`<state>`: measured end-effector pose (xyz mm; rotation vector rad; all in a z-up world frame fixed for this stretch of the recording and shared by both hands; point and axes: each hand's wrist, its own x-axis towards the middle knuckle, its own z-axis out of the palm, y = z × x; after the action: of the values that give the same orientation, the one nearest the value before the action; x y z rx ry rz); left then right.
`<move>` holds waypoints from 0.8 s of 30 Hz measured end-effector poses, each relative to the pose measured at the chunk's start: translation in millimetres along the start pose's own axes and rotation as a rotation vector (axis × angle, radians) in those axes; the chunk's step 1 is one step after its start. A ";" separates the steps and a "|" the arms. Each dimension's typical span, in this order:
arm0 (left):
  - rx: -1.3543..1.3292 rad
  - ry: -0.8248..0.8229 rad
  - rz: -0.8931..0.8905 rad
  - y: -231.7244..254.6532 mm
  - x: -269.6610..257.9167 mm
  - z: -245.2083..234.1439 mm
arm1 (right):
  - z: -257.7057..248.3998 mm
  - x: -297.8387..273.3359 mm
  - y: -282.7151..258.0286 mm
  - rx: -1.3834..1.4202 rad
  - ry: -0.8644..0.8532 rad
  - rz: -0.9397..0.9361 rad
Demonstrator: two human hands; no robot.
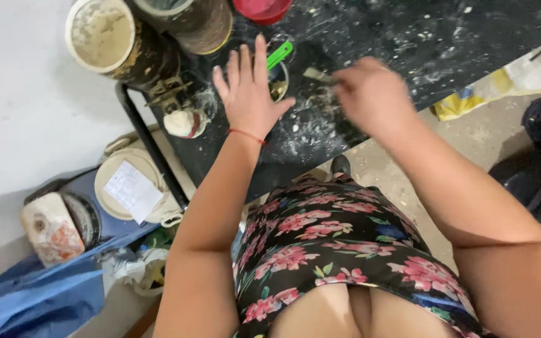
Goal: Mixing dental material in a bowl and applying it to a mold base using a spatula
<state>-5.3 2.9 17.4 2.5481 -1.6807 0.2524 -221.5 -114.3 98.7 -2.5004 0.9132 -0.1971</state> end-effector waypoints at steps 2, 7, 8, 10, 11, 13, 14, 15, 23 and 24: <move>0.046 -0.036 0.100 17.2 -5.3 -14.8 | 1.3 -18.4 63.7 0.097 0.190 0.078; -0.376 -0.115 0.364 87.8 -15.8 9.0 | 22.8 -69.9 129.3 0.893 0.276 0.612; -0.582 -0.226 0.322 99.9 -12.1 17.5 | 43.1 -73.7 139.5 1.078 0.256 0.681; -0.785 -0.345 0.284 114.0 -7.2 28.7 | 65.9 -79.2 144.1 1.268 0.243 0.751; -0.948 -0.356 0.270 117.0 -4.6 31.7 | 67.4 -79.3 140.2 1.319 0.231 0.715; -1.111 -0.369 0.256 120.4 -5.6 33.7 | 71.3 -76.4 137.9 1.371 0.222 0.680; -1.178 -0.353 0.235 121.1 -9.5 32.7 | 73.7 -73.7 139.6 1.402 0.273 0.643; -1.244 -0.339 0.211 120.8 -14.5 31.6 | 77.2 -71.6 140.4 1.434 0.322 0.606; -1.308 -0.554 0.322 143.7 -69.9 -3.0 | 44.3 -10.0 176.8 1.335 0.157 0.270; -1.250 -0.548 0.369 142.8 -72.1 -2.6 | 39.3 -5.7 185.5 1.218 0.077 0.171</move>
<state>-164.4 12.0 3.4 1.3881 -1.5883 -1.1749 -320.7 -219.9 -23.7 -1.2907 0.6933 -0.5839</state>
